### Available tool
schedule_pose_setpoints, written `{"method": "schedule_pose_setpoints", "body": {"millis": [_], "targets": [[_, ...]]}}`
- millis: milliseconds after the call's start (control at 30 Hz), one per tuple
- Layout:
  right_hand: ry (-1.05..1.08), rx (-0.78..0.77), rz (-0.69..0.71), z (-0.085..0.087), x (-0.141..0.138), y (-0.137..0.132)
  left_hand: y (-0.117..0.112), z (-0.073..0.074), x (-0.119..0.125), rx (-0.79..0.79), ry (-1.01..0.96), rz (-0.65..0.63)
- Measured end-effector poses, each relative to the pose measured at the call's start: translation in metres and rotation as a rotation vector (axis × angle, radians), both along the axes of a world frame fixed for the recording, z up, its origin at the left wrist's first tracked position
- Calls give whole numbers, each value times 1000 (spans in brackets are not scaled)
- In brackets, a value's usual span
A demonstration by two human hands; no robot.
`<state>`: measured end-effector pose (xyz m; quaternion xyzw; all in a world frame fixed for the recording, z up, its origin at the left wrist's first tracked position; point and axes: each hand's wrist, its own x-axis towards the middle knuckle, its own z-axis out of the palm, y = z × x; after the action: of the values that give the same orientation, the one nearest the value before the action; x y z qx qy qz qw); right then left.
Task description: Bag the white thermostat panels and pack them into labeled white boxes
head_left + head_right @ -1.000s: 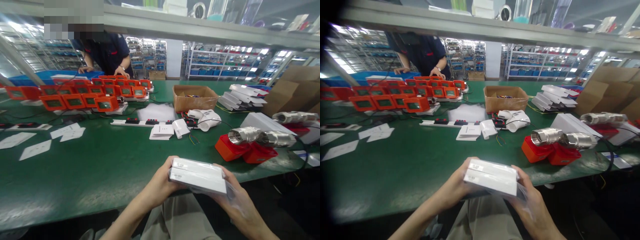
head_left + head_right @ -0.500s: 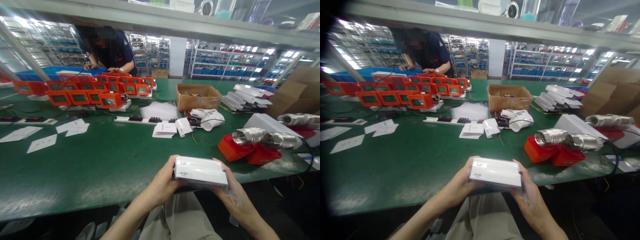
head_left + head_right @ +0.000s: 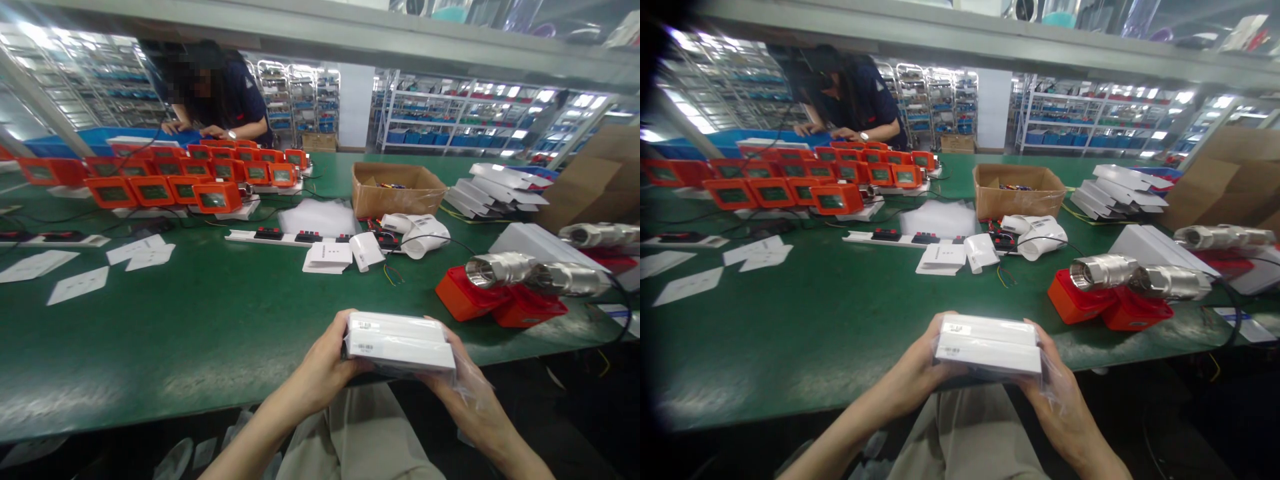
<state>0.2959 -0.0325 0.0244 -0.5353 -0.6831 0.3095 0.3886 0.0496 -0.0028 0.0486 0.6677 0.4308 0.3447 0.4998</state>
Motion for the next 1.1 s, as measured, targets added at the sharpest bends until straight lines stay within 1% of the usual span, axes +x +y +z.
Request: {"method": "schedule_pose_setpoints", "body": {"millis": [133, 267, 333, 400, 467, 533, 600, 733, 800, 900, 967, 1000, 1100], "targets": [[38, -64, 1, 1, -3, 0, 1, -1, 0, -14, 1, 11], [128, -128, -64, 5, -6, 2, -2, 1, 2, -47, -13, 48], [105, -157, -53, 8, -6, 7, -5, 3, 3, -69, -20, 105], [83, -234, -12, 12, -8, 14, -8, 6, 4, -109, 15, 187], [88, -348, 41, 19, -13, 22, -9, 8, 3, -144, 92, 272], [81, -418, 61, 28, -22, 29, -9, 9, 0, -160, 179, 320], [18, -432, 62, 39, -32, 36, -8, 9, -3, -148, 269, 355], [-156, -402, 48, 57, -45, 51, -4, 7, -8, -84, 419, 449], [-245, -377, 65, 62, -45, 57, 0, 8, -10, -90, 462, 466], [-481, -376, 38, 67, -36, 63, 11, 14, -17, -106, 533, 473], [-578, -372, 16, 78, -25, 65, 24, 23, -22, -76, 578, 494], [-575, -357, 18, 87, -18, 68, 31, 29, -24, -44, 591, 504], [-489, -241, -1, 127, 8, 87, 57, 45, -26, 97, 594, 501]]}}
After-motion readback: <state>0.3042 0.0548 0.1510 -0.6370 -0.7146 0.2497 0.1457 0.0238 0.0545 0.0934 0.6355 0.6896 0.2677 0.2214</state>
